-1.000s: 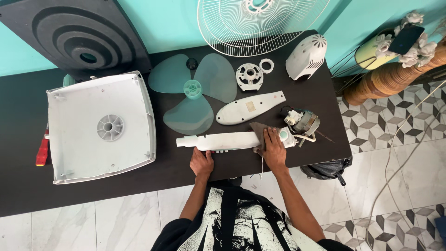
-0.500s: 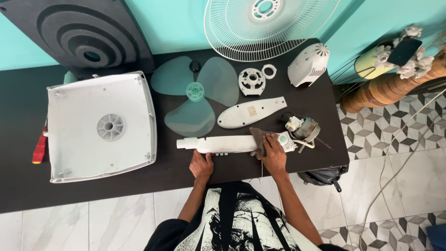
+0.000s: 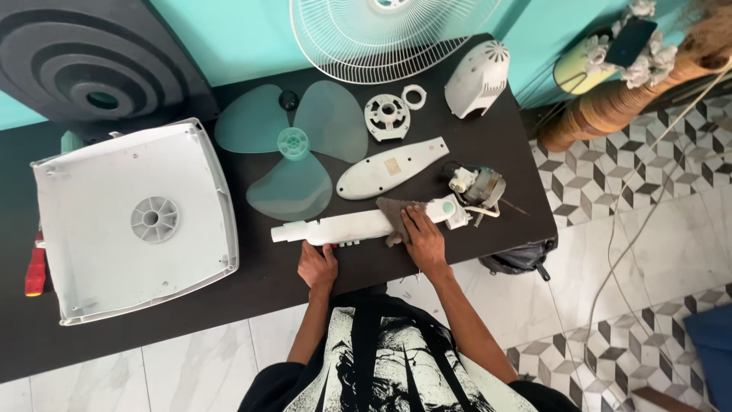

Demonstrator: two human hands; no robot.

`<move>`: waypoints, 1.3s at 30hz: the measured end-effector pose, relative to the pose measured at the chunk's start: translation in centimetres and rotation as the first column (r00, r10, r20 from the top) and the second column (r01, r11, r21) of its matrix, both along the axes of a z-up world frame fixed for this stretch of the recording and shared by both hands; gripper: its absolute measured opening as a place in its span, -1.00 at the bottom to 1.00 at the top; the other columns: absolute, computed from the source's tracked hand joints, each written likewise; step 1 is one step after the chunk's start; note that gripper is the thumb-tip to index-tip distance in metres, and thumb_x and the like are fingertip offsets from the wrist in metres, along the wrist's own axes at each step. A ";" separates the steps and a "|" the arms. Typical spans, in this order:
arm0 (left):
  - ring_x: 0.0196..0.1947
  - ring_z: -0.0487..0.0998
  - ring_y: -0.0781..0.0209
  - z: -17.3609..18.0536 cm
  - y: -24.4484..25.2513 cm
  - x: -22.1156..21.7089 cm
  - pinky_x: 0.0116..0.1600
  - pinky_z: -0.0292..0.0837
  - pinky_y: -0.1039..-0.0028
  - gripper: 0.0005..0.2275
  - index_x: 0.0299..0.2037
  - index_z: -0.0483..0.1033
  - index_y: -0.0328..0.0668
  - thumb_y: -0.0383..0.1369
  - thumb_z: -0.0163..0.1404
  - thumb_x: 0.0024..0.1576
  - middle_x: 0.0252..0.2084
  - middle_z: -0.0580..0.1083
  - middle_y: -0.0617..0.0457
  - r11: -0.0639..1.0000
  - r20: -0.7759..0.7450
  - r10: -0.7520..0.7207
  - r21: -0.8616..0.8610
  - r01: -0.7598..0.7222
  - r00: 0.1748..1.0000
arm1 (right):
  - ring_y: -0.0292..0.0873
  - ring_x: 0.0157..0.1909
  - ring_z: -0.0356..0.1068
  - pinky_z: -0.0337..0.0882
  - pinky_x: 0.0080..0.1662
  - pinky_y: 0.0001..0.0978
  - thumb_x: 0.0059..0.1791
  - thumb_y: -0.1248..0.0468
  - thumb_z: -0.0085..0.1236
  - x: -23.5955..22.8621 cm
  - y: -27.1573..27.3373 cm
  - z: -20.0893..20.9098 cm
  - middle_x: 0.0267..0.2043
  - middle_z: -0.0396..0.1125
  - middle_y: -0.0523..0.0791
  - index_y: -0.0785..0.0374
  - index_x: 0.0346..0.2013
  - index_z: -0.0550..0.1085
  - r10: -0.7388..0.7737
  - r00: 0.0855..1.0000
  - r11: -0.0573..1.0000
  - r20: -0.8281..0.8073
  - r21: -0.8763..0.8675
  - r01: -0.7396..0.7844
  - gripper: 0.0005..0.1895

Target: The person wipes several disassembled fan parts on a table using a cloth. They clean the motor housing, the control panel, and the fan blade hub, turning each piece to wipe different sides.

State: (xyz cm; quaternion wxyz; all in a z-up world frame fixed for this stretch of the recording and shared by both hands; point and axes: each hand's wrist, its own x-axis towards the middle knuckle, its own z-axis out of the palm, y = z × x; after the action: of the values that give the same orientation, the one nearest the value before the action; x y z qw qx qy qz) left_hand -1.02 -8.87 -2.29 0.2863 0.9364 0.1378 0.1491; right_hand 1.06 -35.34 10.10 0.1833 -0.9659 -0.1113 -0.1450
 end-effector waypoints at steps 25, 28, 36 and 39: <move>-0.39 0.55 -0.26 1.9 0.0 0.2 -0.32 0.45 0.02 -0.38 -0.11 0.40 -0.34 0.21 -0.34 0.26 -0.33 0.49 -0.16 0.991 0.008 -0.020 -0.132 0.021 1.000 | 0.01 0.30 0.34 0.31 0.35 -0.07 -0.19 0.41 0.36 -0.2 -2.7 -0.8 0.17 0.41 -0.09 0.17 0.13 0.55 -0.181 0.982 0.983 -0.049 0.034 0.183 -0.43; -0.38 0.54 -0.29 1.8 0.2 0.2 -0.31 0.43 -0.01 -0.37 -0.12 0.40 -0.34 0.21 -0.34 0.27 -0.33 0.49 -0.18 0.985 0.030 -0.049 -0.167 0.053 0.998 | 0.03 0.32 0.28 0.22 0.36 0.06 -0.24 0.34 0.41 0.2 -3.1 0.3 0.22 0.35 -0.07 0.16 0.15 0.51 -0.185 0.978 0.982 -0.097 0.011 0.187 -0.36; -0.36 0.50 -0.37 0.0 2.1 0.1 -0.24 0.37 -0.06 -0.37 -0.24 0.43 -0.38 0.15 -0.40 0.36 -0.35 0.48 -0.30 0.959 0.041 -0.103 -0.261 0.110 0.994 | 0.01 0.48 0.11 0.08 0.43 0.14 -0.24 0.35 0.42 0.0 -5.0 -0.7 0.42 0.20 -0.06 0.15 0.34 0.36 -0.245 0.961 0.964 -0.130 -0.136 0.228 -0.16; -0.45 0.51 -0.32 -0.3 2.5 0.6 -0.31 0.37 -0.01 -0.36 -0.34 0.45 -0.41 0.15 -0.31 0.32 -0.45 0.45 -0.30 0.948 0.029 -0.083 -0.305 0.087 0.996 | 0.01 0.48 0.15 0.13 0.44 0.08 -0.27 0.44 0.37 -0.3 -5.1 -1.6 0.38 0.25 -0.06 0.16 0.31 0.41 -0.247 0.964 0.961 -0.102 -0.154 0.230 -0.17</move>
State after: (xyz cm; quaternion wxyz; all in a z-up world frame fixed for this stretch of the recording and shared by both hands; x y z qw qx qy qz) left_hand -0.45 -6.34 -2.57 0.4352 0.8845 0.1166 0.1208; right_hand 0.80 -40.42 8.51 0.1021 -0.9898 0.0074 -0.0994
